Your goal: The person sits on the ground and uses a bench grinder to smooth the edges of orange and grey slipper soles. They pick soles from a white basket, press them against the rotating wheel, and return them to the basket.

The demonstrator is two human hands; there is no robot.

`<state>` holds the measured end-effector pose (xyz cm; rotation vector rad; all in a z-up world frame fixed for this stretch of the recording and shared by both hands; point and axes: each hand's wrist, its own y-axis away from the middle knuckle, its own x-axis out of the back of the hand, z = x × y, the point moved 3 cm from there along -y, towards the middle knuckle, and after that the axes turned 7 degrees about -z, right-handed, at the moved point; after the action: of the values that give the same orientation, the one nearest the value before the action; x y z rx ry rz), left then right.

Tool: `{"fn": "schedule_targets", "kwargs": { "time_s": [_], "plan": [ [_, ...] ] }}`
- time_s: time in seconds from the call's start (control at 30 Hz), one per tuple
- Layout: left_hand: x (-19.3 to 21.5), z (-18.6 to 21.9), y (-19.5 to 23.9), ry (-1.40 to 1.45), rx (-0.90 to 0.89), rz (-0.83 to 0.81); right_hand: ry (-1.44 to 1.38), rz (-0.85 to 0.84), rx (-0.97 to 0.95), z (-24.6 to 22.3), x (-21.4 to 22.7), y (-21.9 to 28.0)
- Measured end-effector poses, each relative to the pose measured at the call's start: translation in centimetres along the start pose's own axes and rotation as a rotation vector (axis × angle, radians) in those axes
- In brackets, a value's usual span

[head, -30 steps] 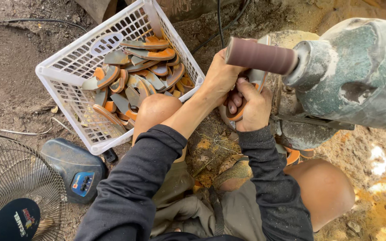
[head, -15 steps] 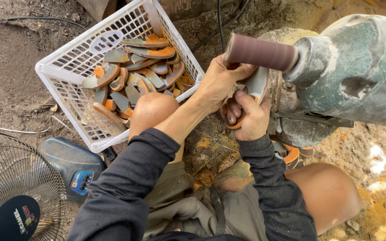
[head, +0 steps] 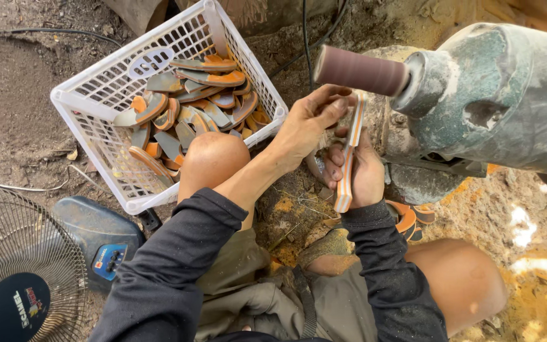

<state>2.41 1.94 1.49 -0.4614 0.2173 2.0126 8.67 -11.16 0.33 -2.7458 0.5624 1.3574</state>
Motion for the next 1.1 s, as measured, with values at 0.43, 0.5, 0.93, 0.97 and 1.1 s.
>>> {"fn": "schedule_targets", "kwargs": {
  "time_s": [0.43,0.5,0.93,0.97,1.1],
  "plan": [
    [0.3,-4.1,-3.6,0.334,0.199,0.001,-0.108,0.104,-0.101,-1.2,0.0,-3.0],
    [0.5,-4.6,-4.4,0.355,0.218,0.074,-0.109,0.108,-0.091,-1.7,0.0,-3.8],
    [1.3,-2.6,-7.2,0.168,0.111,0.079,-0.185,0.047,-0.083,-2.4,1.9,-6.7],
    [1.3,-2.6,-7.2,0.164,0.096,0.066,-0.203,0.018,-0.086,-2.4,2.1,-6.9],
    [1.2,-2.2,-7.4,0.281,0.028,0.045,-0.224,-0.003,-0.072,-2.4,2.7,-7.1]
  ]
}}
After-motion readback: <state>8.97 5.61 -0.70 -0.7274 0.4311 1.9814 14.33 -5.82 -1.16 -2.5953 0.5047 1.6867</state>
